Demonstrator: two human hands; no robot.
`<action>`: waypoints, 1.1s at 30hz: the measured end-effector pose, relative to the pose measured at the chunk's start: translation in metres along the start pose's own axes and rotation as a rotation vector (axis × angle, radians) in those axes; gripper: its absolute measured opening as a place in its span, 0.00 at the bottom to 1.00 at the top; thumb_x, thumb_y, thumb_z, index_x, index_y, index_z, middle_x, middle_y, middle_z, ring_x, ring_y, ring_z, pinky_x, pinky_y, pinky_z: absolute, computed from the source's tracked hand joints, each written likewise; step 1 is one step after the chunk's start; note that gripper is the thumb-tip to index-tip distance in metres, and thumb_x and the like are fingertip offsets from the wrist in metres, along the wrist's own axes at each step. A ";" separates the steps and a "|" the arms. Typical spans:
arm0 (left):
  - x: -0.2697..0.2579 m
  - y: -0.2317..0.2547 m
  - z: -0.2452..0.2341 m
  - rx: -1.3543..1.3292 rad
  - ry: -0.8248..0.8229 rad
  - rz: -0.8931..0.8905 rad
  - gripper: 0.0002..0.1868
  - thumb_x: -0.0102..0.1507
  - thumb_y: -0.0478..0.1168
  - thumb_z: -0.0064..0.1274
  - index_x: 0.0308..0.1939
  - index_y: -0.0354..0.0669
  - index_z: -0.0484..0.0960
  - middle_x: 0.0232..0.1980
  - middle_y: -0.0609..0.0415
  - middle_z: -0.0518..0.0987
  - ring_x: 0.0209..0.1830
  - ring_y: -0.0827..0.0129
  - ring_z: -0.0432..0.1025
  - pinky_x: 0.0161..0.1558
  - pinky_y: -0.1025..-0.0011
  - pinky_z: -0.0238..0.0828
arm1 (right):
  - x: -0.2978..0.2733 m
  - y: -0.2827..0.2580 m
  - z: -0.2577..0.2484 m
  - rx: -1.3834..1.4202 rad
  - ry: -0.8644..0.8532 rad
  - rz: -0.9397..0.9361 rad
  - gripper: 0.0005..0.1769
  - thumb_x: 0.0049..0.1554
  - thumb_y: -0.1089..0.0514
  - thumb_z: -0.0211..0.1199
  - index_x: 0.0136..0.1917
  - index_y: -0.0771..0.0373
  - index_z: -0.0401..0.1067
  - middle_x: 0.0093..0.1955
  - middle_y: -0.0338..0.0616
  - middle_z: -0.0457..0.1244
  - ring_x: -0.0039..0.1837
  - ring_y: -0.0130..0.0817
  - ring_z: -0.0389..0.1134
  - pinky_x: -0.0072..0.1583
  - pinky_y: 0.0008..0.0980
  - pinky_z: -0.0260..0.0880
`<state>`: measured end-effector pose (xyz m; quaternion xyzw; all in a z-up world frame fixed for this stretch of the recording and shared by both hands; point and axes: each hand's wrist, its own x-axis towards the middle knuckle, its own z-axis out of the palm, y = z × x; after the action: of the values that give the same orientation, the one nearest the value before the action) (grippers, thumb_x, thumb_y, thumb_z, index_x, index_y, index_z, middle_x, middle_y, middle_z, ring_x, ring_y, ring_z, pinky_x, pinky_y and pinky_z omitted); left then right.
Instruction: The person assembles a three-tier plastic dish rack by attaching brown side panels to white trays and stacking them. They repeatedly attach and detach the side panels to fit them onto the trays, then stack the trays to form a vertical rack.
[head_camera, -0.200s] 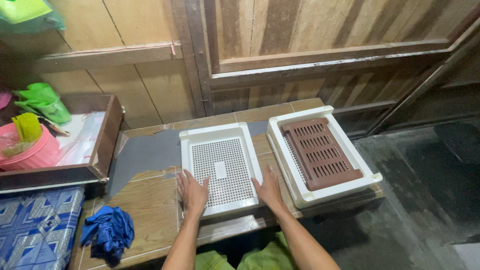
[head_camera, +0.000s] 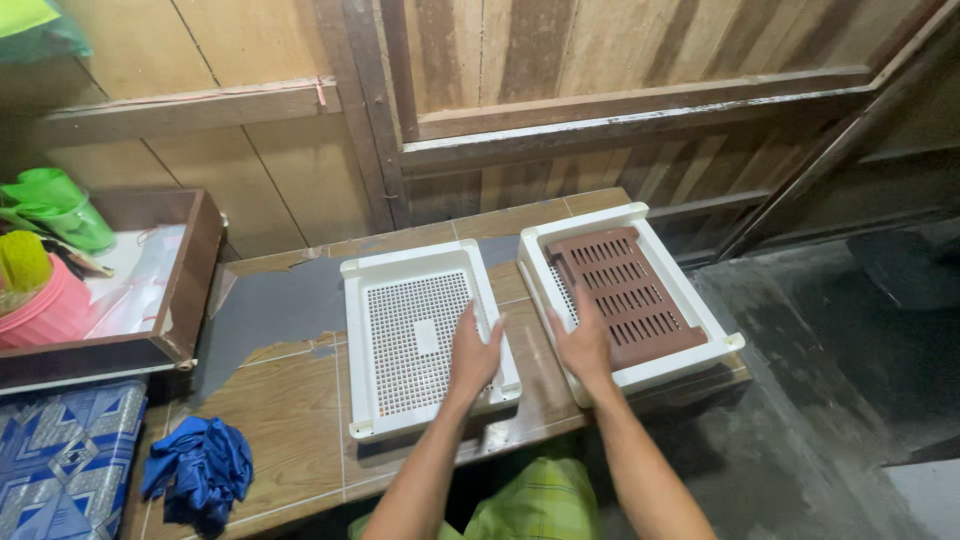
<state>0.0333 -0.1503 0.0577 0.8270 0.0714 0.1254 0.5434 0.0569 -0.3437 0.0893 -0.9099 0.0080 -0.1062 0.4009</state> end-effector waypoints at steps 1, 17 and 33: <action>0.001 0.017 0.025 -0.112 -0.087 -0.038 0.38 0.66 0.49 0.52 0.73 0.29 0.60 0.70 0.33 0.70 0.71 0.49 0.67 0.70 0.61 0.62 | 0.015 0.018 -0.014 -0.005 0.084 -0.037 0.42 0.58 0.45 0.65 0.76 0.71 0.57 0.74 0.66 0.57 0.75 0.59 0.58 0.73 0.51 0.56; 0.014 0.015 0.263 -0.165 -0.301 -0.197 0.46 0.65 0.44 0.53 0.73 0.16 0.44 0.75 0.18 0.50 0.79 0.33 0.44 0.78 0.54 0.39 | 0.106 0.186 -0.094 -0.304 -0.150 0.325 0.40 0.57 0.33 0.61 0.67 0.69 0.69 0.64 0.66 0.66 0.68 0.60 0.66 0.68 0.49 0.64; -0.011 0.094 0.193 -0.321 -0.183 -0.179 0.35 0.65 0.43 0.51 0.75 0.41 0.58 0.72 0.29 0.59 0.72 0.44 0.58 0.71 0.58 0.56 | 0.081 0.159 -0.116 -0.147 0.151 0.120 0.41 0.51 0.50 0.73 0.72 0.69 0.65 0.65 0.64 0.65 0.67 0.57 0.67 0.68 0.46 0.64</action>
<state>0.0757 -0.3612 0.0695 0.7281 0.0739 0.0109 0.6814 0.1237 -0.5443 0.0637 -0.9242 0.1003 -0.1496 0.3367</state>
